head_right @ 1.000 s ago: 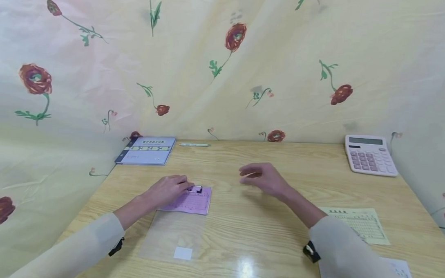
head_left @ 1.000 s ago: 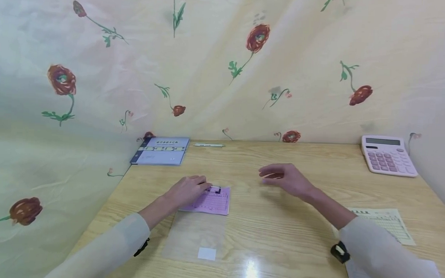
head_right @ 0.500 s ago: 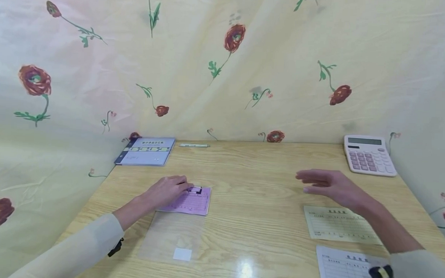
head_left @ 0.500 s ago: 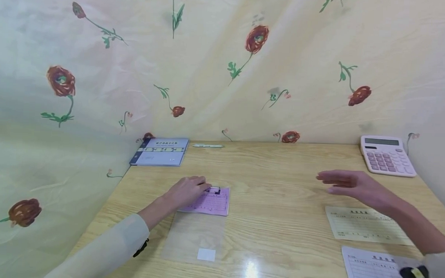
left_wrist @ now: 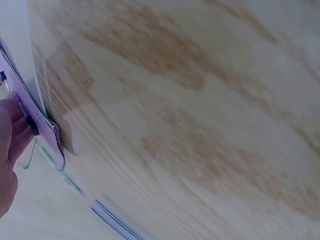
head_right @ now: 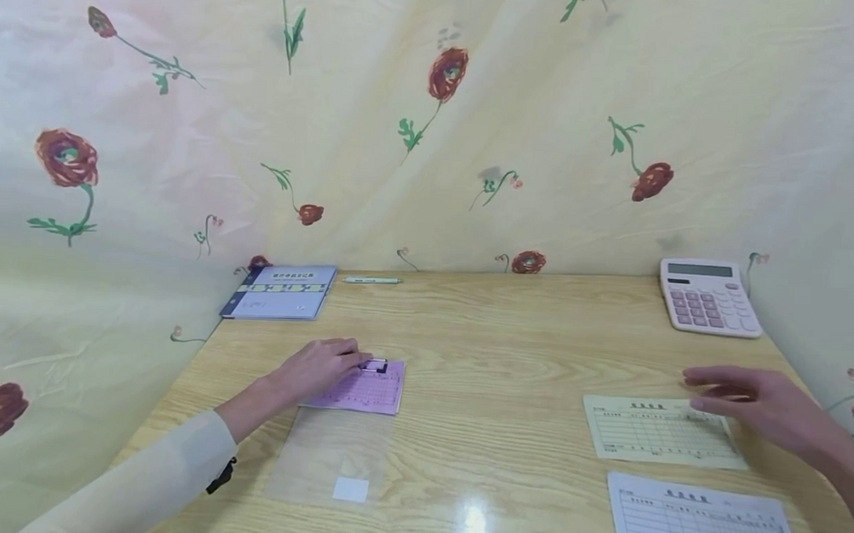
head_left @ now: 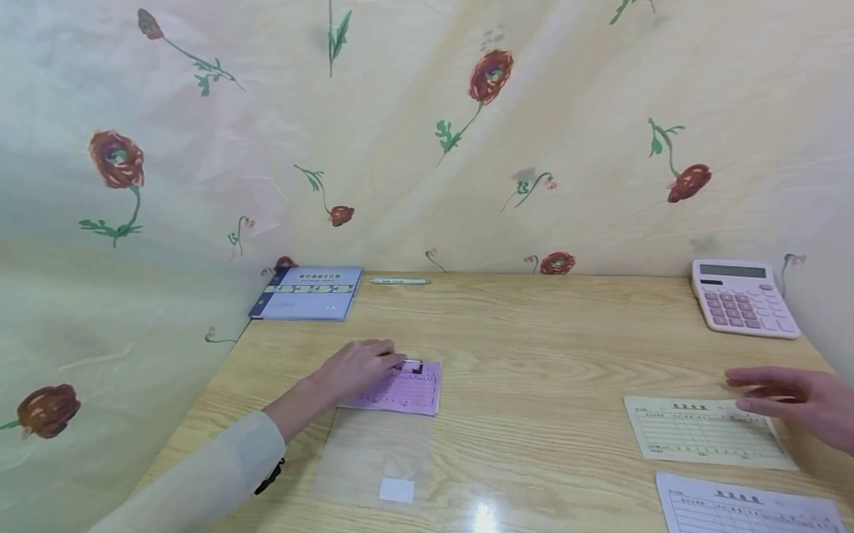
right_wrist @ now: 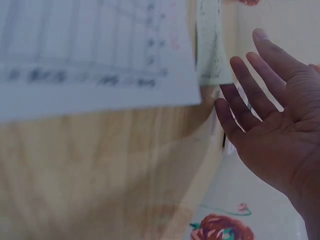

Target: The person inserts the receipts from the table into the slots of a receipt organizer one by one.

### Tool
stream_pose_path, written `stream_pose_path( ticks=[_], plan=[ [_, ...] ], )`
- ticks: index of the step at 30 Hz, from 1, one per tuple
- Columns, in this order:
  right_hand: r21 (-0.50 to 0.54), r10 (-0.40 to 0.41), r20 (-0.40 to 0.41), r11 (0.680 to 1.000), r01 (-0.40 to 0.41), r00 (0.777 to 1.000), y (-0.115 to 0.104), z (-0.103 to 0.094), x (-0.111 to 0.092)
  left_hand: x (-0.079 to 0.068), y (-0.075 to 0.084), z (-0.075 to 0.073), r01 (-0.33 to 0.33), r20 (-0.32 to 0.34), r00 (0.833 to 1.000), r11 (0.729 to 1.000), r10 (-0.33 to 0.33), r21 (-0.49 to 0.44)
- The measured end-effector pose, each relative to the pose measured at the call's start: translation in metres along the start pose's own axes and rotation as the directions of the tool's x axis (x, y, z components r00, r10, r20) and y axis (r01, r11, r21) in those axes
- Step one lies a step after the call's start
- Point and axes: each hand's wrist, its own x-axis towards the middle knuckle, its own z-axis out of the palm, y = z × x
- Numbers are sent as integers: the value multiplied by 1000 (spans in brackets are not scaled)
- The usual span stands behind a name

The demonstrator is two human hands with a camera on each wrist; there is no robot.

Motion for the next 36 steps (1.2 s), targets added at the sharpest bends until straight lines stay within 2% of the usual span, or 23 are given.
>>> stream_pose_path(
  ticks=[4, 7, 13, 18, 23, 31, 36],
  plan=[
    [-84, 27, -46, 996, -31, 999, 15, 2, -6, 0, 0, -1, 1, 1, 1000, 1000, -1, -21],
    [-83, 40, -67, 996, -46, 997, 21, 3, -8, 0, 0, -3, 10, 0, 1000, 999, -10, -39],
    [-50, 75, -79, 996, -79, 994, 16, 7, -11, 1, -1, -3, 48, -23, 998, 992, -51, -117],
    [-109, 54, -114, 992, -67, 992, 11, 9, -12, 1, -1, -4, 103, -6, 994, 976, -106, -193],
    [-171, 38, -131, 983, -60, 991, 11, 9, -13, 1, -1, -5, 118, 2, 993, 967, -120, -227],
    [-172, 60, -146, 981, -85, 987, 17, 9, -7, 2, -3, -5, 111, 7, 994, 966, -113, -233],
    [-141, 67, -147, 986, -88, 987, 9, 4, -3, 2, -5, -2, 104, 5, 994, 972, -105, -212]
  ],
)
